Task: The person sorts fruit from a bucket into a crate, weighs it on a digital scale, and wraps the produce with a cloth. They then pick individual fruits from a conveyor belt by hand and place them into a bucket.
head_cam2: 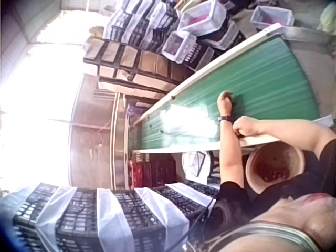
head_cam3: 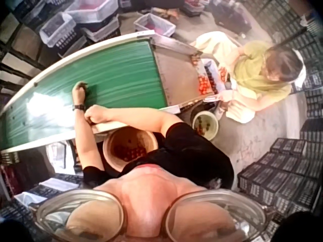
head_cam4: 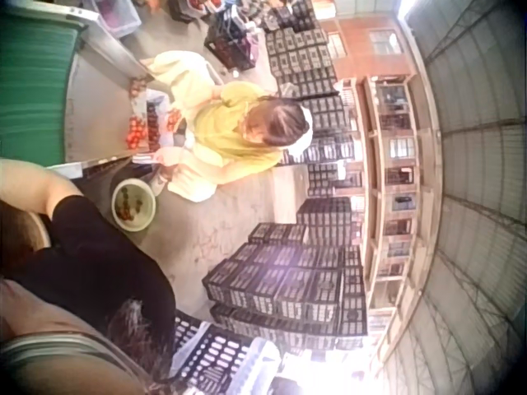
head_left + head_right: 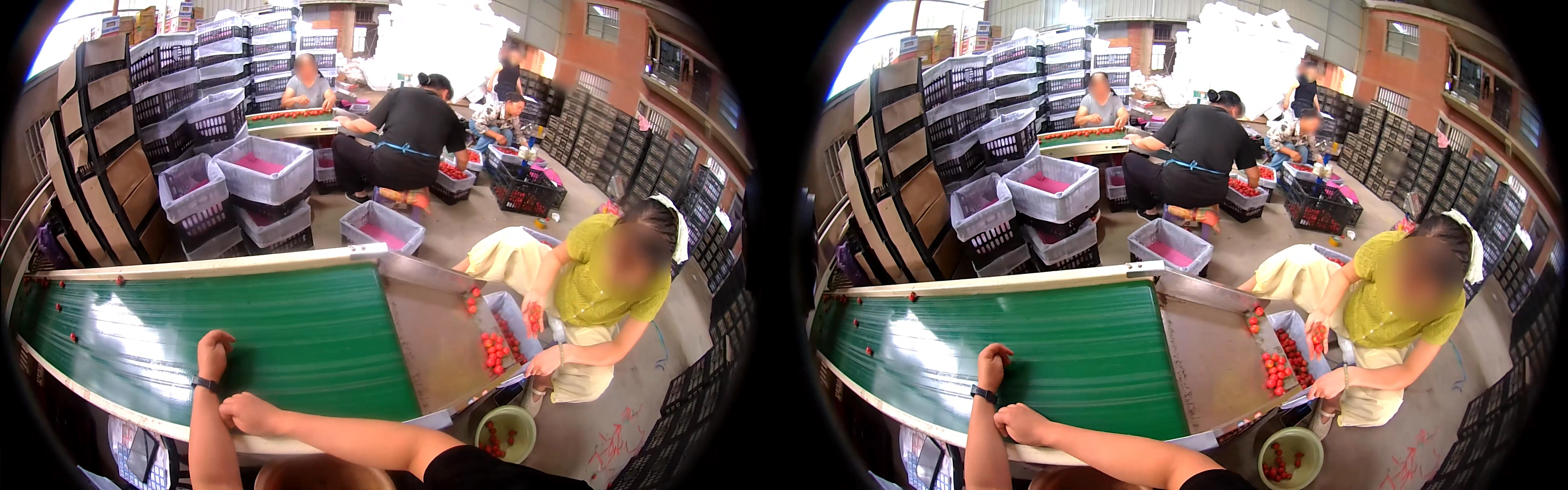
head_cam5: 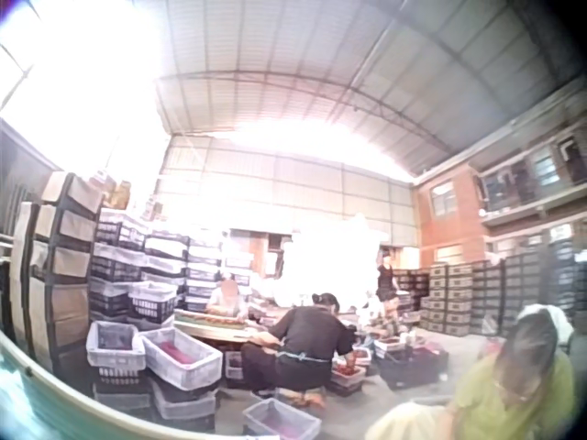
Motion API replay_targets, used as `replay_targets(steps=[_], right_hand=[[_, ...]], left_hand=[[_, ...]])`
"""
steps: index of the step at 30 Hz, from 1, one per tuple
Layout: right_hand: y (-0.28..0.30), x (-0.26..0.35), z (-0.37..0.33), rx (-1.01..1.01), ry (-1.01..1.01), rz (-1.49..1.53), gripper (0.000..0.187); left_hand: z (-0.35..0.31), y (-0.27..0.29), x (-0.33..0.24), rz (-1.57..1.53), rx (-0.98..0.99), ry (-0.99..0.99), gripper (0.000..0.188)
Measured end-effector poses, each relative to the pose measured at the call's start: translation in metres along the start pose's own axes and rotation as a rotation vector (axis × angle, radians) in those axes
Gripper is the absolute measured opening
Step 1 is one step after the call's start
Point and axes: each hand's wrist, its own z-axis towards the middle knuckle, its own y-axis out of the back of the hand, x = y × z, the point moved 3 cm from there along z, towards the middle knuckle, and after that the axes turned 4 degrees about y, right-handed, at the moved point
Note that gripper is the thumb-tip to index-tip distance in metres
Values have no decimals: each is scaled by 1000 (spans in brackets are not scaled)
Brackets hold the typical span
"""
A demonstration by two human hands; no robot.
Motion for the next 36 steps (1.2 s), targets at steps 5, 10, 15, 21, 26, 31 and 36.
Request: replay_targets(steps=[5,10,15,21,26,31,36], right_hand=[[-3,2,3,18,-8,12,13],[-1,0,2,-31,23,9,12],[-4,-4,3,-116,105,2,13],[-8,-5,5,-62,101,-37,7],[-9,-8,3,-83,117,-41,4],[-9,-8,2,-98,124,-42,6],[-6,0,3,-85,115,-31,6]], left_hand=[[0,6,10,-16,10,39,28],[1,3,7,-44,8,39,29],[3,2,12,-44,16,29,28],[2,6,16,-59,18,34,28],[4,3,17,-86,21,40,28],[3,1,13,-67,17,24,28],[3,5,12,-68,3,8,27]])
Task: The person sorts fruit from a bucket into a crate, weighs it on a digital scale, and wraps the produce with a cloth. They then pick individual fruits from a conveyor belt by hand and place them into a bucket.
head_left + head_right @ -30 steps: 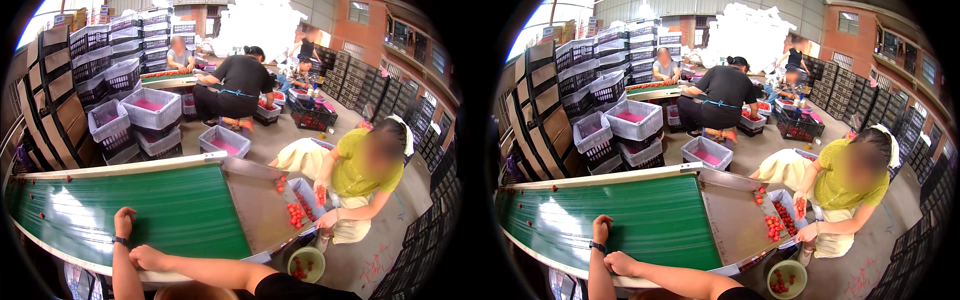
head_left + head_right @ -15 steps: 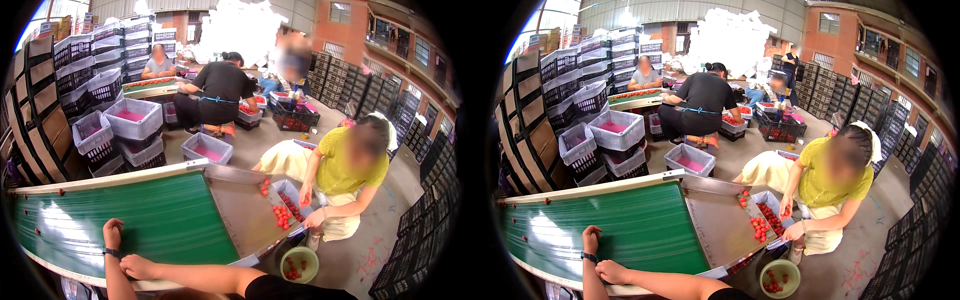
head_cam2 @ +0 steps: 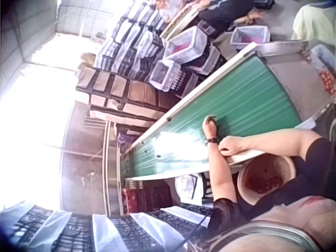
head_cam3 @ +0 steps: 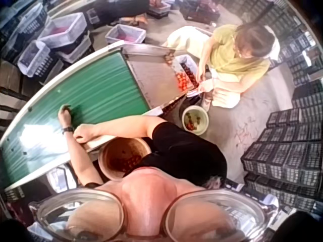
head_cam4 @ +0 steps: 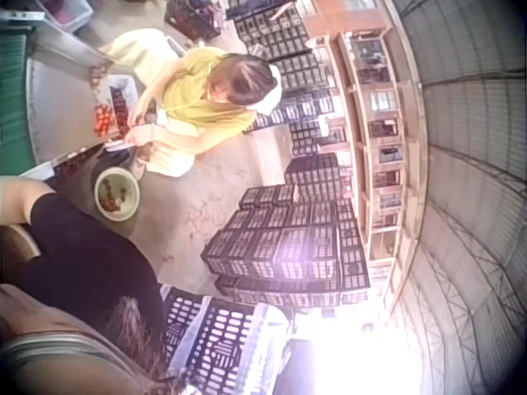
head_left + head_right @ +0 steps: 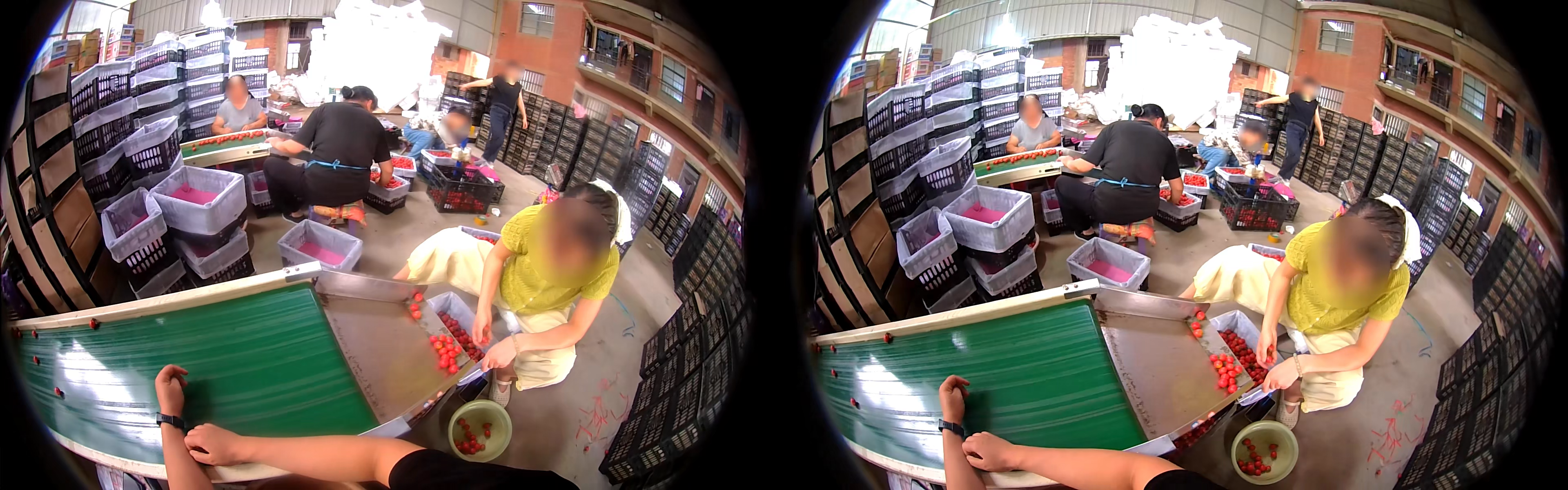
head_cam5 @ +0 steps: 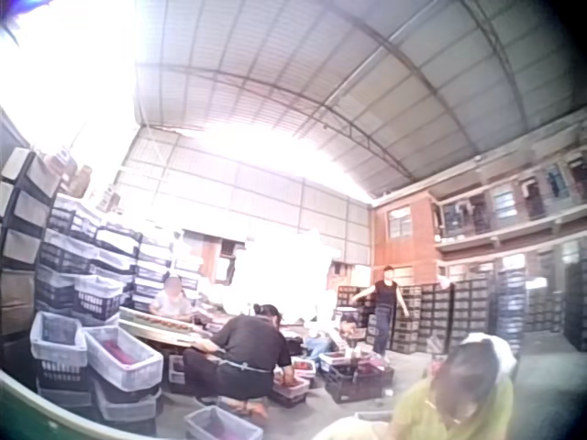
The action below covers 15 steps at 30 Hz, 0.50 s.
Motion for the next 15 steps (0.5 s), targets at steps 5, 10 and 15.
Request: replay_targets(steps=[5,10,15], right_hand=[[-1,-6,0,2,-2,23,5],[-5,-8,1,-12,14,12,3],[-8,-10,0,-13,12,-11,4]], left_hand=[[-2,-3,-11,56,-10,14,27],[1,0,-2,14,17,2,28],[1,0,-1,-5,17,8,28]])
